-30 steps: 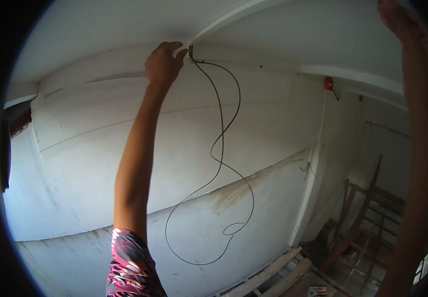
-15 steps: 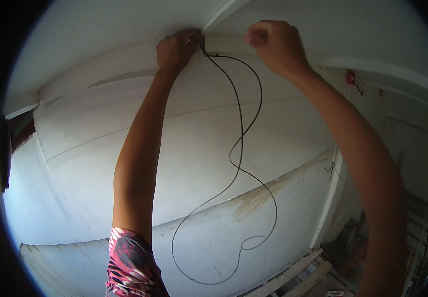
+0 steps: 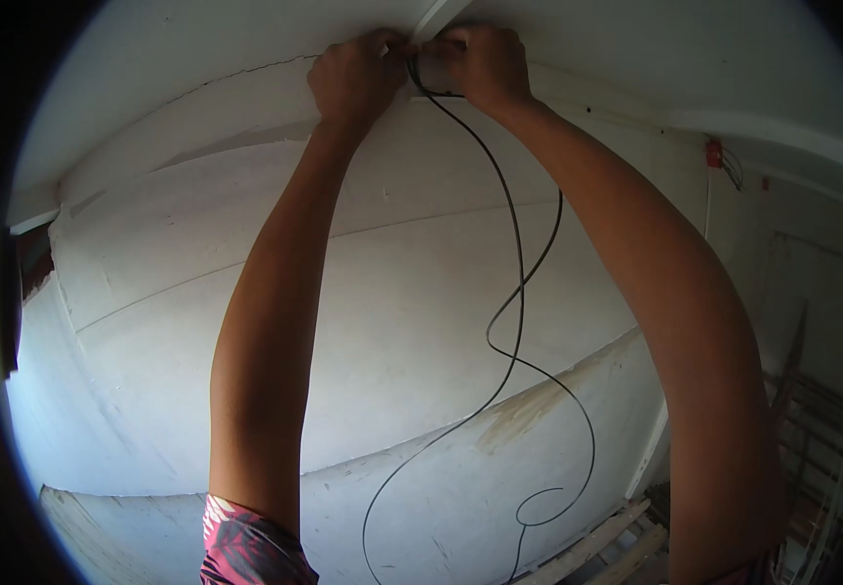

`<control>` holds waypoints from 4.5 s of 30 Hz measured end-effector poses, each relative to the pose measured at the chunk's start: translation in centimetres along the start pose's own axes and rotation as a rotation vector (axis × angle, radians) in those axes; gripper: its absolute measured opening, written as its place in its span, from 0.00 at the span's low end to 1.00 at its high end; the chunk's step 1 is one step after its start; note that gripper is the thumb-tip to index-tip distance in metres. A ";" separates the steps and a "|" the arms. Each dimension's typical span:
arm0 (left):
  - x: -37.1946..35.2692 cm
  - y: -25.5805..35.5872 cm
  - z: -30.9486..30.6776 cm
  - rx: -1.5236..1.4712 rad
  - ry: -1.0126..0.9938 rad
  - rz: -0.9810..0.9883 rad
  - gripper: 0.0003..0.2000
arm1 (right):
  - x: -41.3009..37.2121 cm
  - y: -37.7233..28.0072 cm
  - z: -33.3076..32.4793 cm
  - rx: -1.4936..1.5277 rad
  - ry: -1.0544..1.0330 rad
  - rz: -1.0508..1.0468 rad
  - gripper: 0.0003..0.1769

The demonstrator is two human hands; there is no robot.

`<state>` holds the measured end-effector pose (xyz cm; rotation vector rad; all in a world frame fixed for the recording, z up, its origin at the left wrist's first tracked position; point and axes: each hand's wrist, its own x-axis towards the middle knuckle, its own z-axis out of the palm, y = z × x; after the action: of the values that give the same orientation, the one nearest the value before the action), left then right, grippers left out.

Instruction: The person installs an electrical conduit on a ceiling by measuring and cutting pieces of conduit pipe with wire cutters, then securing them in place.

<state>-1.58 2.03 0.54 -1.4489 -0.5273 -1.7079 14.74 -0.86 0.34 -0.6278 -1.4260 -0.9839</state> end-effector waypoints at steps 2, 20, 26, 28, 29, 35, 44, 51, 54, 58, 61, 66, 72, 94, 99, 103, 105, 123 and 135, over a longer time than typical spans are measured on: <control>-0.1 0.0 -0.1 0.006 0.019 0.027 0.09 | -0.1 0.0 0.3 -0.023 0.023 0.003 0.14; 0.1 -0.1 -0.5 -0.071 -0.040 0.055 0.08 | -0.3 -2.6 -4.8 -0.223 -0.152 0.151 0.14; -0.9 -1.1 -0.7 -0.222 -0.029 0.226 0.08 | -8.1 -7.7 -12.1 -0.123 -0.245 0.238 0.20; -2.2 -0.9 -1.2 -0.193 -0.106 0.303 0.07 | -10.6 -7.2 -11.6 -0.198 -0.231 0.240 0.23; -2.6 -0.8 -1.5 -0.158 -0.174 0.381 0.07 | -11.9 -6.4 -10.1 -0.323 -0.167 0.256 0.26; -2.7 -0.3 -1.8 -0.121 -0.250 0.387 0.08 | -10.6 -1.4 -8.3 -0.167 -0.264 0.351 0.27; -2.7 0.8 -1.8 -0.072 -0.265 0.213 0.08 | -5.0 6.9 -9.0 0.365 -0.556 0.716 0.19; -3.1 0.4 -1.1 -0.080 -0.243 0.231 0.11 | -2.9 7.8 -5.9 -0.209 -0.389 0.457 0.19; -3.2 0.9 -1.1 -0.051 -0.238 0.185 0.11 | -2.6 5.3 -5.4 -0.361 -0.438 0.548 0.17; -3.4 1.3 -0.9 -0.014 -0.220 0.153 0.12 | -3.6 3.7 -5.3 -0.473 -0.400 0.537 0.16; -3.2 1.3 -0.9 0.004 -0.216 0.157 0.13 | -5.0 3.4 -4.7 -0.682 -0.222 0.120 0.12; -3.0 1.6 -1.2 0.010 -0.258 0.129 0.14 | -5.7 1.7 -3.6 -0.277 -0.259 0.105 0.12; -2.7 1.6 -2.0 -0.019 -0.381 0.075 0.16 | -4.7 -4.0 -3.3 0.689 -0.335 0.736 0.23; -1.2 -2.5 -4.2 -0.894 -0.696 -0.064 0.34 | -2.4 -4.3 -1.9 0.823 -0.235 0.658 0.12; -1.2 -2.4 -4.9 -0.987 -0.645 -0.134 0.37 | -2.4 -3.5 -2.1 0.833 -0.242 0.611 0.13; -1.4 -2.1 -5.1 -0.873 -0.637 -0.109 0.35 | -2.5 -3.3 -2.4 0.933 -0.233 0.634 0.16; -1.7 -2.1 -5.1 -0.853 -0.619 -0.098 0.32 | -2.6 -3.4 -2.7 0.890 -0.265 0.586 0.16; -1.3 -2.8 -3.6 -0.890 -0.501 -0.134 0.15 | -3.0 -5.6 -4.2 0.006 -0.455 0.066 0.12; -2.6 -2.5 -1.7 -0.629 -0.056 0.130 0.06 | -0.5 -1.1 -1.7 0.557 -0.378 0.549 0.13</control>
<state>-4.55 3.03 -1.87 -1.9182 0.0998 -1.8155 14.72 -2.79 -0.49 -0.7463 -1.6364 -0.0210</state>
